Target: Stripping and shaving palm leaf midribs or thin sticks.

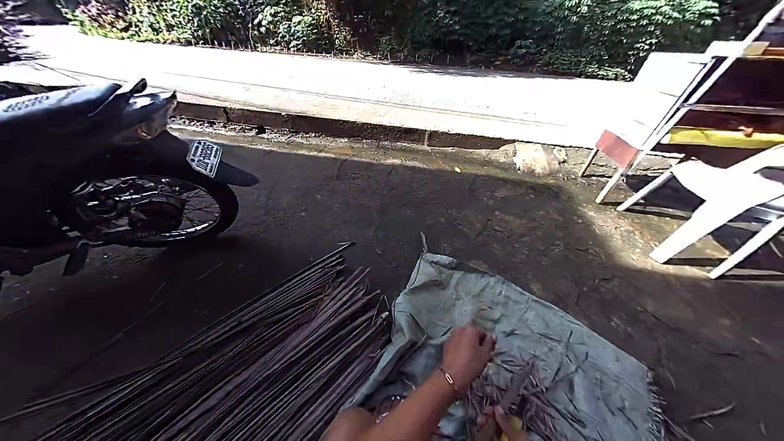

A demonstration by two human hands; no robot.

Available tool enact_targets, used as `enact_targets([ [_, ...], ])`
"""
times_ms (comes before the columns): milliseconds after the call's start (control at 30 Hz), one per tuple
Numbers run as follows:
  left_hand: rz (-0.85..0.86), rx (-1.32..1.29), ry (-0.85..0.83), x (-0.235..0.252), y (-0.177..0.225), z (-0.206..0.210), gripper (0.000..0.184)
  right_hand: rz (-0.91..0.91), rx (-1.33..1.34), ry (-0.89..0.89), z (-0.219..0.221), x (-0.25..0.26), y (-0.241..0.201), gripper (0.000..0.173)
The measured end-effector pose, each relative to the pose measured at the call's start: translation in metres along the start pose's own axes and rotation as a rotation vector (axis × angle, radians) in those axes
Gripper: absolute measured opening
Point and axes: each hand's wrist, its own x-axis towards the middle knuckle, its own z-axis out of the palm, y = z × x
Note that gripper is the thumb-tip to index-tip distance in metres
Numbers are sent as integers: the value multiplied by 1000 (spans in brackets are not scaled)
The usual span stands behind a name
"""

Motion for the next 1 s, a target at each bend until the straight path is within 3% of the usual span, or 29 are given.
enact_targets([
  [133, -91, -185, -219, -2, -4, 15, 51, -39, -18, 123, 15, 0, -22, 22],
  [300, -217, -485, -272, -8, -2, 11, 55, -152, -82, 78, 22, -14, -31, 19],
  [500, -209, -642, -446, -7, -6, 18, 43, -117, -418, 3, 10, -4, -48, 43],
  [567, -264, -716, -403, -8, 0, 16, 45, -213, -349, 17, 11, -8, -52, 38],
  [667, -257, -716, -325, -5, 0, 18, 46, -596, -236, -16, 19, -19, -42, 18],
  [767, -208, -592, -319, -3, -5, 20, 44, -868, -471, -237, 24, -35, -30, 43],
  [900, -145, -501, -396, 8, -20, 28, 50, -933, -696, -401, 38, -52, -20, 70],
  [1000, -47, -621, -446, 12, -29, 32, 35, -975, -626, -419, 37, -44, -19, 92],
])
